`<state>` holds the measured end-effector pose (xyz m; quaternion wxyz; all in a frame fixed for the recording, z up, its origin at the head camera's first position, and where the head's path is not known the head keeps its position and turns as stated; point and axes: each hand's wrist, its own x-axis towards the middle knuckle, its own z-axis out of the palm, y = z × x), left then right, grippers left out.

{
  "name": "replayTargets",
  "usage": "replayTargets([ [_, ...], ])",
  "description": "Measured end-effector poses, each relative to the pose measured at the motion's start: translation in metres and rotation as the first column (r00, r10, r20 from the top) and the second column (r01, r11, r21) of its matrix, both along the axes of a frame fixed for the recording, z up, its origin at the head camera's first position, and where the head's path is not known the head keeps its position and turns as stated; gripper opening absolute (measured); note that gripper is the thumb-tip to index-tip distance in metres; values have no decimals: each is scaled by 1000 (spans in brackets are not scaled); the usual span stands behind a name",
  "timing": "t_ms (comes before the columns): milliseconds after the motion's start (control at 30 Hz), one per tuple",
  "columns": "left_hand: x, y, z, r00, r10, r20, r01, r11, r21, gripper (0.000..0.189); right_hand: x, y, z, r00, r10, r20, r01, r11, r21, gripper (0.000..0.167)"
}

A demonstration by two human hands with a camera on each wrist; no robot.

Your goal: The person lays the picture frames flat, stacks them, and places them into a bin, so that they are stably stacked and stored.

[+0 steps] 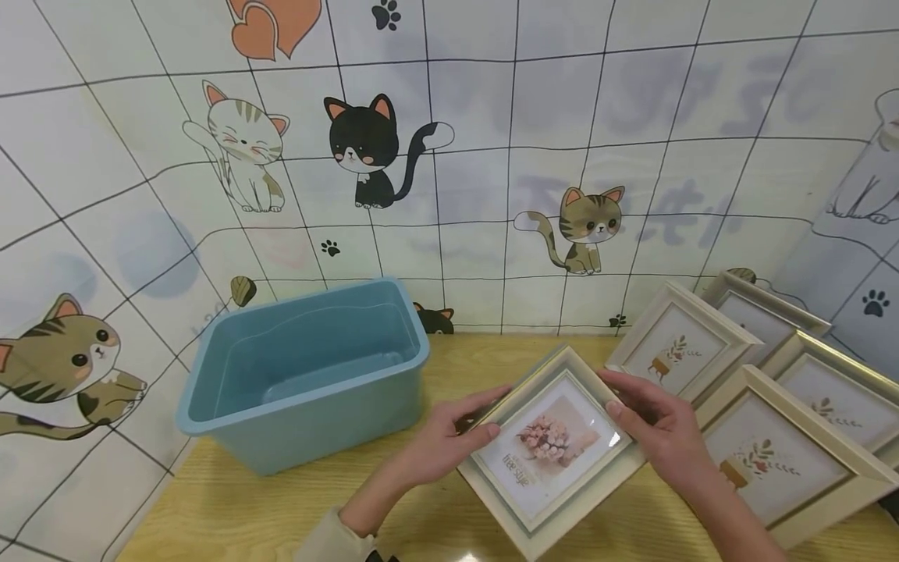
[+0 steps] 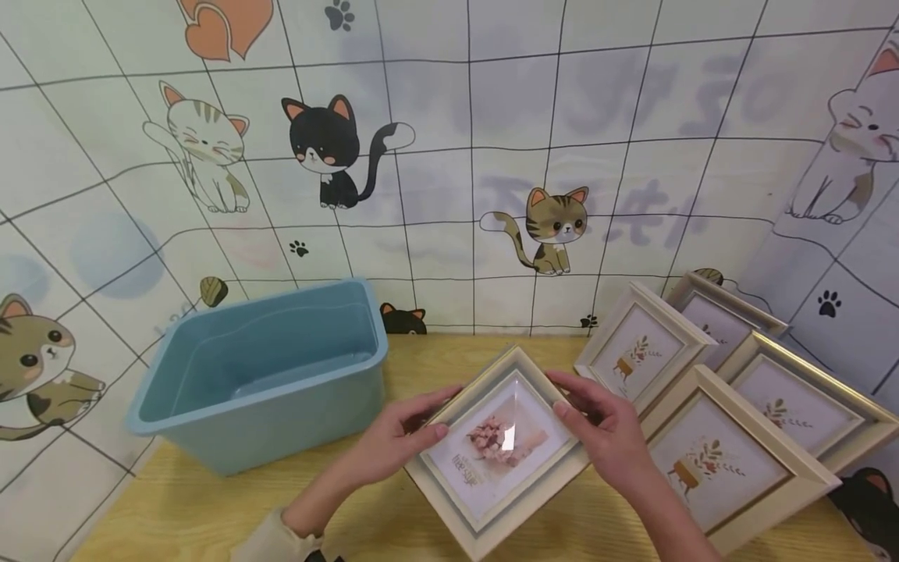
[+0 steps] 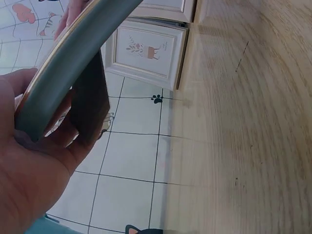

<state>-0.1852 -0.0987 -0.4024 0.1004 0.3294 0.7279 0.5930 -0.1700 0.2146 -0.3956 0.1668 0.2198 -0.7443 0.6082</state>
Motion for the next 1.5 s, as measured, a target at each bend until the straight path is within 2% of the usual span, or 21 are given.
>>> replayTargets([
  [167,-5,-3,-9,991,121,48,-125,989,74,42,2,-1,-8,997,-46,66,51,996,-79,39],
  [267,-9,-6,-12,981,182,72,-189,976,111,38,4,-2,-13,988,-92,123,105,989,-103,38],
  [367,-12,-7,-16,964,257,67,-263,958,114,33,6,-3,-19,974,-104,202,132,982,-134,39],
  [467,-15,-6,-22,934,354,51,-358,929,93,28,8,-5,-27,951,-124,283,150,986,-75,43],
  [633,-24,-2,-29,858,510,57,-513,856,61,21,11,-11,-37,919,-171,356,132,982,133,55],
  [700,-27,0,-30,832,552,59,-555,831,45,20,12,-13,-40,908,-172,383,107,977,185,59],
  [767,-30,1,-31,812,581,55,-583,812,24,19,12,-15,-41,892,-169,419,87,974,207,61],
  [833,-32,1,-32,801,597,52,-598,801,9,18,13,-16,-43,879,-157,451,66,975,212,63],
  [933,-34,1,-35,797,603,47,-603,798,-5,18,13,-16,-45,859,-154,489,49,974,221,65],
  [1067,-36,0,-40,810,585,33,-585,811,-15,17,13,-15,-48,837,-155,524,31,971,237,67],
  [1167,-36,-1,-45,822,569,27,-568,822,-31,18,14,-14,-51,833,-137,537,8,972,235,68],
  [1267,-37,-2,-49,826,564,26,-561,825,-63,19,15,-12,-56,838,-105,535,-21,974,225,69],
  [1333,-38,-2,-51,829,559,25,-555,827,-91,19,15,-10,-59,853,-61,519,-66,973,223,72],
  [1433,-39,-2,-54,840,542,12,-535,833,-143,19,15,-6,-65,876,17,481,-146,962,232,75],
  [1500,-40,-2,-57,852,524,6,-515,839,-175,18,16,-4,-69,884,61,464,-188,954,233,77],
])
